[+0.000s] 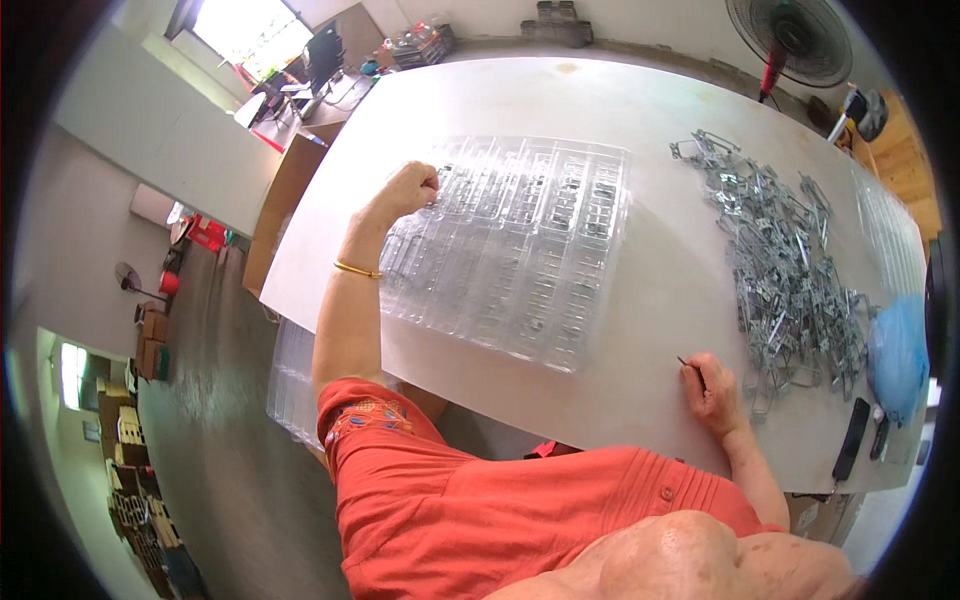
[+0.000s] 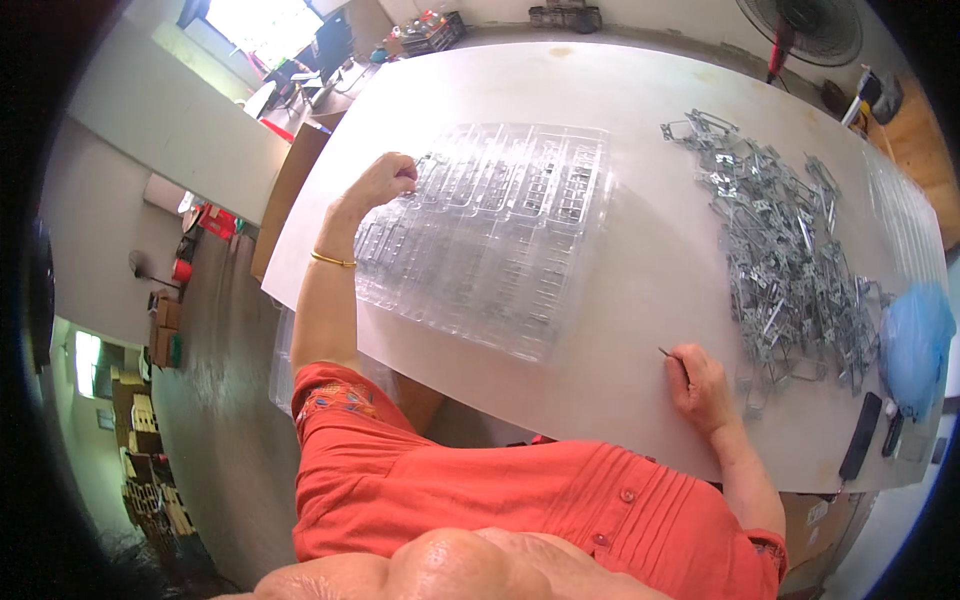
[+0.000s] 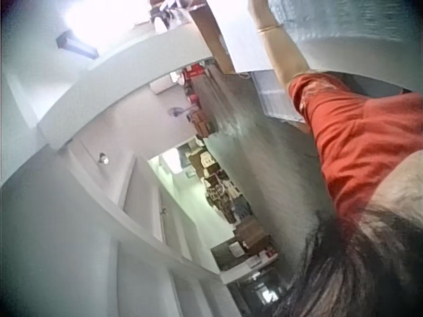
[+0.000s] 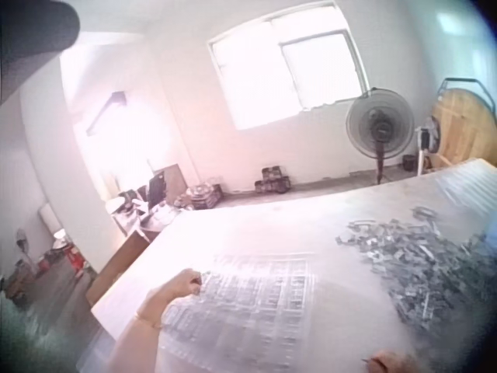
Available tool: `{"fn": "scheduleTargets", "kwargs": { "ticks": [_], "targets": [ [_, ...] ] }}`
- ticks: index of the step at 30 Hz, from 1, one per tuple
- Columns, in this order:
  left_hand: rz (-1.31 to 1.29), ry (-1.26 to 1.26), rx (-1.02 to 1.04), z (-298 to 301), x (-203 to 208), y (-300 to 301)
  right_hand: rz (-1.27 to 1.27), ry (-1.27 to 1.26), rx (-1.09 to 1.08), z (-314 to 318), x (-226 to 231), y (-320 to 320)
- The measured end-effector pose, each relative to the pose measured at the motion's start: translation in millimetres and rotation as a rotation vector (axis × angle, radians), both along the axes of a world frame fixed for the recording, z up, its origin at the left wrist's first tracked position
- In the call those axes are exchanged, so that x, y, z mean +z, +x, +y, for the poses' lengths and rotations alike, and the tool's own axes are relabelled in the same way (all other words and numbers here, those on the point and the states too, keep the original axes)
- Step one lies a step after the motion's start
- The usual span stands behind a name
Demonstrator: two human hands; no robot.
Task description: The person picks up a metal frame and a pin by hand, inserts the pin into the frame, and places the assembly into a plastic tray, repeating this process multiple times.
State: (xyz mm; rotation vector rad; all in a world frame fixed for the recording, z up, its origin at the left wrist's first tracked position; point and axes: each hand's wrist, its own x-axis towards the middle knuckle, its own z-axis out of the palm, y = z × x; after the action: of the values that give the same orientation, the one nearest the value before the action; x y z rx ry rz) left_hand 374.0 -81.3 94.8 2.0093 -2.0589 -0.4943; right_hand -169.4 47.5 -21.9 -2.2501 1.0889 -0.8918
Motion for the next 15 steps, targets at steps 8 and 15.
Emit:
{"fn": "scheduleTargets", "kwargs": {
  "ticks": [8, 15],
  "targets": [
    [-0.278, -0.244, 0.012, 25.1, 14.5, 0.3, 0.032, -0.110, 0.019, 5.2, -10.4, 2.0],
    [-0.247, -0.665, -0.202, 133.0, 79.9, -193.5, -0.056, -0.138, 0.069, -2.6, -6.4, 6.9]
  ]
}}
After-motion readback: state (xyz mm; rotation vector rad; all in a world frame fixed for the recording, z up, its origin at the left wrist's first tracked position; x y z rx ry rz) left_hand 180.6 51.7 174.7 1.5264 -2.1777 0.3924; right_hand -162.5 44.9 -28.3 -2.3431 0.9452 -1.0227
